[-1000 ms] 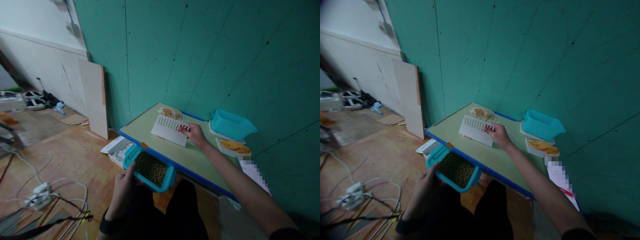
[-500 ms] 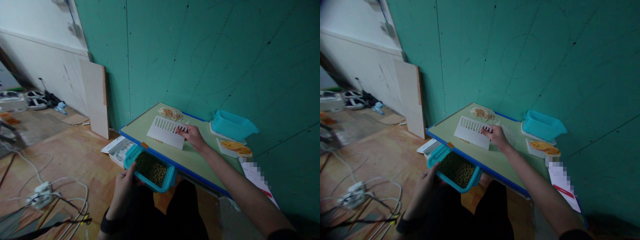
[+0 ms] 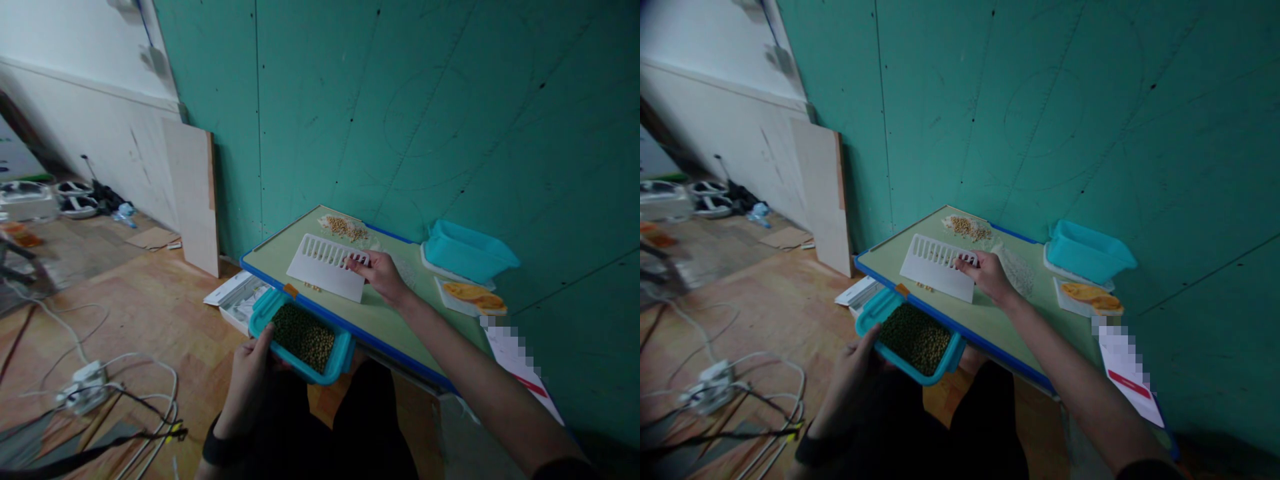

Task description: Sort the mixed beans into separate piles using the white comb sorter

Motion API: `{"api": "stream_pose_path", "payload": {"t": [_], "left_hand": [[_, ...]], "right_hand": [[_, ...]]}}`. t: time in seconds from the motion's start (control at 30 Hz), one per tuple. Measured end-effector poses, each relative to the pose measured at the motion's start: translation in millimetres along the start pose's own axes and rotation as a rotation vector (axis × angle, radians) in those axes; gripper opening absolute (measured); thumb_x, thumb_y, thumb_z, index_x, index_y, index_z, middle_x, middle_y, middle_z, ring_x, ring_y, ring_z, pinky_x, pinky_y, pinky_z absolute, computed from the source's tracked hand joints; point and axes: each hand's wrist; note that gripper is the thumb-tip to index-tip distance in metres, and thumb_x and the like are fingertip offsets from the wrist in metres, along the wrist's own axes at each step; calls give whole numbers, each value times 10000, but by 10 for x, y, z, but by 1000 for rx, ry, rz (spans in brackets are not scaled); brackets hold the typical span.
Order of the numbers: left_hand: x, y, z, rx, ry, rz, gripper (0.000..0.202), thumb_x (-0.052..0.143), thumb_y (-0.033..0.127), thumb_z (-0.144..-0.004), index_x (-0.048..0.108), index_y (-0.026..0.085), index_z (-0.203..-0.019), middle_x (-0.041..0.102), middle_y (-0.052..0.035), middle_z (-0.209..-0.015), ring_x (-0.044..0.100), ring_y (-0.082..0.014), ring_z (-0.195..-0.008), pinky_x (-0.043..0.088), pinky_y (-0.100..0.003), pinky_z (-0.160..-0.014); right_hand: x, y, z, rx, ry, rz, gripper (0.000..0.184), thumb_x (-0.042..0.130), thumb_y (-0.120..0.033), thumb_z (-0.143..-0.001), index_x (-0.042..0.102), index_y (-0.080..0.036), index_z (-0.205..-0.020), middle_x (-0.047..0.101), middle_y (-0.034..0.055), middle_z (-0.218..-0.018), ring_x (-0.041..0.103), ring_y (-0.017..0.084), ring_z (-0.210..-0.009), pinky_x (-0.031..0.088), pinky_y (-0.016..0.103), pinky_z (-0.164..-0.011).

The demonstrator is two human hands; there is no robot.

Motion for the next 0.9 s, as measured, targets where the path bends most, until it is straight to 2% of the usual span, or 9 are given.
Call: {"api": "stream_pose_path", "payload": {"t": [0.17, 0.27, 0.37, 0.5, 0.6, 0.7, 0.9], "left_hand": [[-28, -2, -16, -8, -12, -13, 556, 785, 655, -682, 618, 189, -428, 594, -21, -417, 564, -155, -382, 547, -291, -469], [-56, -32, -52, -26, -43, -16, 568, 802, 678, -652, 633, 178, -442, 604, -25, -426, 567, -155, -390, 533, -286, -457], [-78, -90, -108, -18, -25, 8, 578, 810, 690, -636, 631, 177, -438, 600, -25, -417, 555, -155, -376, 517, -287, -438], [-96, -153, -160, -23, -24, 6, 591, 803, 706, -636, 638, 174, -438, 593, -25, -406, 545, -154, -361, 507, -287, -422], [-90, -139, -145, -4, -37, 8, 577, 801, 694, -649, 644, 177, -447, 609, -27, -420, 559, -156, -372, 525, -289, -441], [-63, -69, -95, -7, -22, -11, 582, 811, 698, -617, 617, 186, -419, 610, -37, -411, 586, -168, -383, 531, -285, -445], [-16, 61, -11, -3, -56, -44, 575, 791, 688, -634, 647, 169, -433, 627, -62, -427, 562, -149, -384, 497, -263, -438]], "right_hand": [[31, -17, 27, 5, -20, -16, 490, 818, -621, -660, 709, -160, -786, 687, 39, -718, 572, 167, -637, 423, 274, -553], [45, -19, 48, 13, -31, -30, 477, 822, -609, -666, 704, -161, -780, 674, 31, -703, 557, 157, -619, 409, 264, -538], [47, -28, 82, 0, -31, -9, 468, 810, -607, -680, 690, -160, -753, 645, 18, -670, 526, 147, -599, 385, 261, -532], [49, -71, 212, -72, -34, 118, 424, 767, -577, -752, 716, -157, -760, 626, 10, -641, 512, 147, -586, 367, 263, -515], [80, -117, 403, -136, -31, 260, 360, 711, -527, -847, 753, -171, -813, 657, 13, -649, 553, 157, -579, 392, 268, -506], [148, -148, 632, -254, -18, 389, 274, 650, -440, -935, 783, -201, -951, 747, 27, -750, 663, 181, -638, 483, 277, -562], [322, -124, 941, -702, -75, 637, 247, 566, -219, -990, 738, -226, -1167, 815, 67, -994, 776, 195, -780, 604, 293, -713]]}}
Point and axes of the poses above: each hand's wrist, its own z-axis away from the middle knuckle, its own x-axis out of the palm, y = z × x
